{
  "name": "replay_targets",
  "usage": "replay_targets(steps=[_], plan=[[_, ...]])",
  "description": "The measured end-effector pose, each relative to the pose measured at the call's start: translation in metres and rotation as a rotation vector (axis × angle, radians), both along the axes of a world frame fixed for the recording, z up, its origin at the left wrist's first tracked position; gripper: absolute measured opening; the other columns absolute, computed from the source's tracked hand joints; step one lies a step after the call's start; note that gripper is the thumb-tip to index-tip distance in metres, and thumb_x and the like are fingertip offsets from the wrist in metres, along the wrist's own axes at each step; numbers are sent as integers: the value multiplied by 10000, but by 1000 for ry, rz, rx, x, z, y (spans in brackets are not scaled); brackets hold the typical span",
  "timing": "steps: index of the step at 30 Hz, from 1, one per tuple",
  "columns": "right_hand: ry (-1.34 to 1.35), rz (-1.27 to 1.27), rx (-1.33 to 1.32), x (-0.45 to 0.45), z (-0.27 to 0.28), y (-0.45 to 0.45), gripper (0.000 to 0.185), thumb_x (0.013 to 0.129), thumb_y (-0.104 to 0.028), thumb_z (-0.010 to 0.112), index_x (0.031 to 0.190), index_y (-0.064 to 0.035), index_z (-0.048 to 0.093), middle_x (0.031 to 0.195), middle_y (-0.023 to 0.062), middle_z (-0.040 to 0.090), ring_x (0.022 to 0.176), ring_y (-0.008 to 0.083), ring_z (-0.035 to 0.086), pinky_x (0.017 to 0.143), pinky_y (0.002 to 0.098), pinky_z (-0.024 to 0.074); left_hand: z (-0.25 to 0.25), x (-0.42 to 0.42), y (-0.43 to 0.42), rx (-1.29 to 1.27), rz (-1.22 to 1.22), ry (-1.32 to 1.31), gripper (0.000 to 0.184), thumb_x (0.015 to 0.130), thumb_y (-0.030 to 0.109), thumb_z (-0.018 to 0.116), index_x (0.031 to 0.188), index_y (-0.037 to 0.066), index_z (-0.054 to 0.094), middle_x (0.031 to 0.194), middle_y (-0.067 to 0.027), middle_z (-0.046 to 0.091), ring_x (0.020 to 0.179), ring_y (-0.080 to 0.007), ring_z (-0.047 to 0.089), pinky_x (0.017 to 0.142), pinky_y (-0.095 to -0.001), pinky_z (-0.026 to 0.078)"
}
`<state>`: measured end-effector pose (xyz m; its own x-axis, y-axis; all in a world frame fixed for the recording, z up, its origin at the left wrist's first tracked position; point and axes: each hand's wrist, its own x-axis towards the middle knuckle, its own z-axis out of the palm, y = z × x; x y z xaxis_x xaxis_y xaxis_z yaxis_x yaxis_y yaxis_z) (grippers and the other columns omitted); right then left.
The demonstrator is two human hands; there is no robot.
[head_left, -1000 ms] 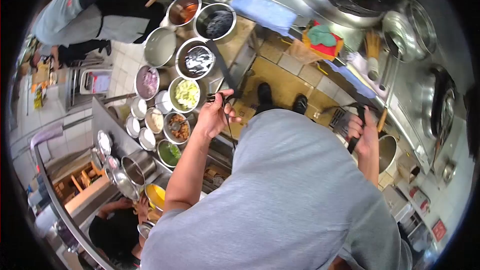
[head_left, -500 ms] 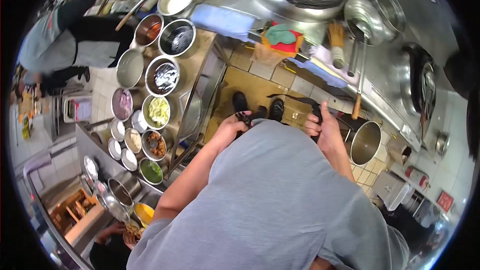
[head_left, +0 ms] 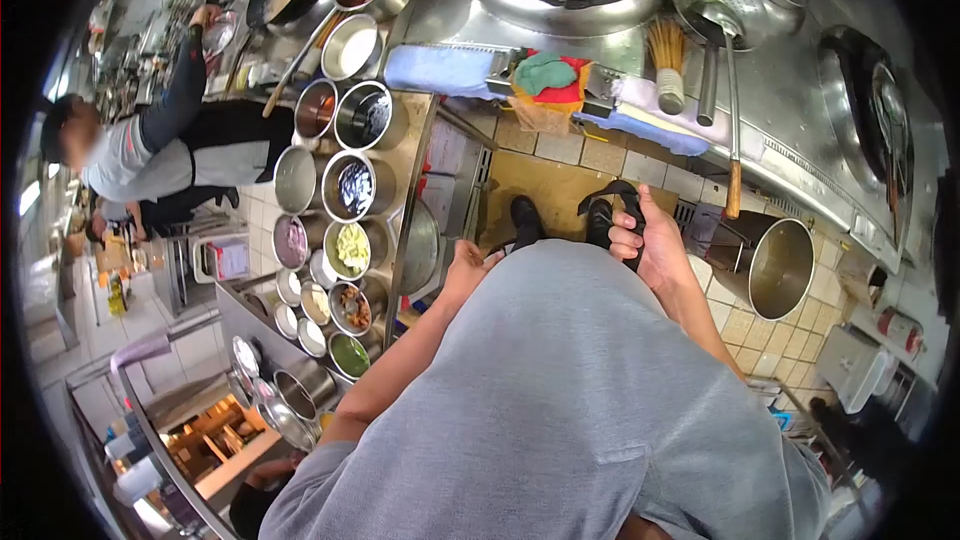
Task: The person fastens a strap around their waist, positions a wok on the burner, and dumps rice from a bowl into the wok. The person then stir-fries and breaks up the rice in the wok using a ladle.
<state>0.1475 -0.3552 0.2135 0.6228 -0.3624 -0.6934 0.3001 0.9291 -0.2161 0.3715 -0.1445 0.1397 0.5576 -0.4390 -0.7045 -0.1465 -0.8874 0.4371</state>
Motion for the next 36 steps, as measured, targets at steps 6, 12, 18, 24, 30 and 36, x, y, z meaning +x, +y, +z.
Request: replay_targets(steps=[6, 12, 18, 24, 30, 36], plan=[[30, -12, -23, -7, 7, -10, 279, 998, -405, 485, 900, -153, 420, 686, -34, 365, 516, 57, 266, 441, 217, 234, 72, 4, -28, -114, -560, -2, 319, 870, 276, 636, 992, -19, 635, 950, -205, 680, 914, -344, 665, 798, -399, 502], [-26, -19, 7, -12, -3, -17, 257, 986, -401, 515, 903, -176, 421, 682, -35, 372, 514, 64, 273, 439, 226, 234, 48, 3, -35, -51, -527, 16, 299, 879, 220, 616, 1048, -26, 603, 998, -237, 670, 980, -357, 649, 830, -392, 500], [5, -99, 22, -27, -3, -24, 281, 998, -426, 471, 910, -161, 441, 677, -34, 363, 497, 61, 263, 430, 220, 222, 1, 26, -3, -366, 898, 733, 135, 961, 198, 525, 959, 65, 550, 681, -52, 555, 559, -181, 513, 501, -311, 405], [-125, -465, 128, -100, 28, -37, 300, 982, -408, 467, 902, -124, 518, 690, -40, 349, 483, 53, 244, 416, 215, 193, 119, 71, 34, -769, 1385, 473, 429, 929, 513, 557, 761, 128, 470, 612, 52, 363, 457, -70, 275, 398, -228, 217], [224, -600, -424, -130, 38, -63, 232, 1027, -312, 389, 944, -118, 486, 692, -28, 347, 472, 52, 221, 401, 218, 177, 140, 68, -4, -905, 1068, 320, 224, 914, 291, 603, 811, 145, 468, 605, 81, 298, 458, -48, 232, 406, -229, 191], [311, 244, -380, 11, -25, -44, 220, 985, -342, 514, 1104, -160, 489, 760, -7, 431, 521, 71, 347, 416, 229, 284, 79, 15, -87, -530, 707, 717, 312, 982, 444, 494, 925, 140, 461, 648, 42, 352, 487, -58, 281, 436, -228, 212]])
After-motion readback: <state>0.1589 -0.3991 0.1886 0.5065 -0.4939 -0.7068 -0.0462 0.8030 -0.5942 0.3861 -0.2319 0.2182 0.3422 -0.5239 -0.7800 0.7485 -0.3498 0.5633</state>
